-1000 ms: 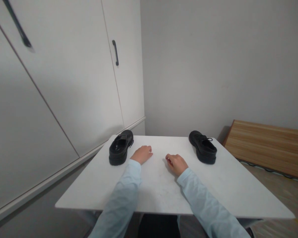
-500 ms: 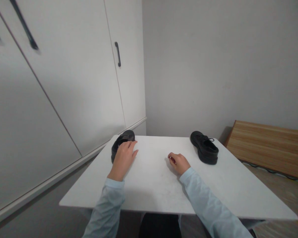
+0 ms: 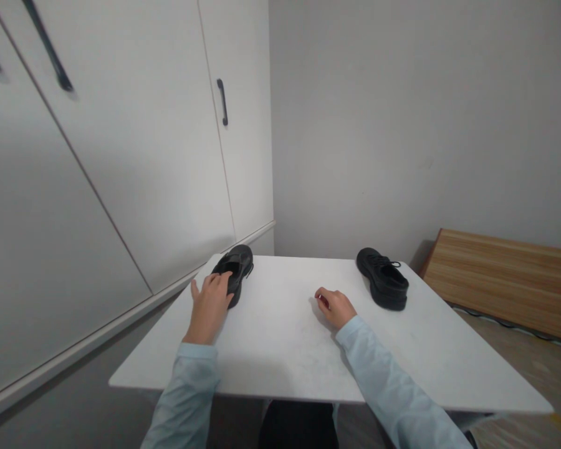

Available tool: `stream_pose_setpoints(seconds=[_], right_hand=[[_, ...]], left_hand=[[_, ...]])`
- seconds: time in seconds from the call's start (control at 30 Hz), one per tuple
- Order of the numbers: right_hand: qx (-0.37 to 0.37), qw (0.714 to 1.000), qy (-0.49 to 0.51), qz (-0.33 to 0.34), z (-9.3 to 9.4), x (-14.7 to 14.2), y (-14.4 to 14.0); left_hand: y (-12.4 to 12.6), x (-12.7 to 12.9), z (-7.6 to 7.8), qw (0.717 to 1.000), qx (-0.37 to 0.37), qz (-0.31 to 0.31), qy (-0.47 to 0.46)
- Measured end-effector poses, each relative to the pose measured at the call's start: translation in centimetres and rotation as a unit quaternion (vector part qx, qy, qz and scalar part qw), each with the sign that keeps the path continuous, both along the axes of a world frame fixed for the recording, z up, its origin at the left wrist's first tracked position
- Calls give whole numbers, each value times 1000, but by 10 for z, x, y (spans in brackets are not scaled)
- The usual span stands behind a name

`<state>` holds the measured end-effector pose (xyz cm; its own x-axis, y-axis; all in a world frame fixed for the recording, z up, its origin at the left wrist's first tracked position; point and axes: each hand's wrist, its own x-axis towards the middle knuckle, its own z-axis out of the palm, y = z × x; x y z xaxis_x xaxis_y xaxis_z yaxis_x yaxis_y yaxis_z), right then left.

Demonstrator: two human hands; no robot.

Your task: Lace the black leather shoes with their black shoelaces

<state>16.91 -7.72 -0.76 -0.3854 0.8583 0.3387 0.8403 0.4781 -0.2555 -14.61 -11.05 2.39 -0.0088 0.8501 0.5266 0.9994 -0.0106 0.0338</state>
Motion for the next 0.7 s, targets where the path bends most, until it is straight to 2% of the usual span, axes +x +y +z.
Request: stream_pose_setpoints(seconds=[0.2,0.33,0.53,0.7], right_hand=[[-1,1000,7,-3,0,1,1],[-2,1000,13,-12,-1,2,3],[11,999,29,-18,0,3,5],[26,999,39,-22,0,4,5]], left_hand=[[17,-16,11,996,-83,-14,29],[24,-16,22,995,-84,-45,32],[23,1,28,996,-37,-75,-6],[12,32,30,992,-12,-120,-49]])
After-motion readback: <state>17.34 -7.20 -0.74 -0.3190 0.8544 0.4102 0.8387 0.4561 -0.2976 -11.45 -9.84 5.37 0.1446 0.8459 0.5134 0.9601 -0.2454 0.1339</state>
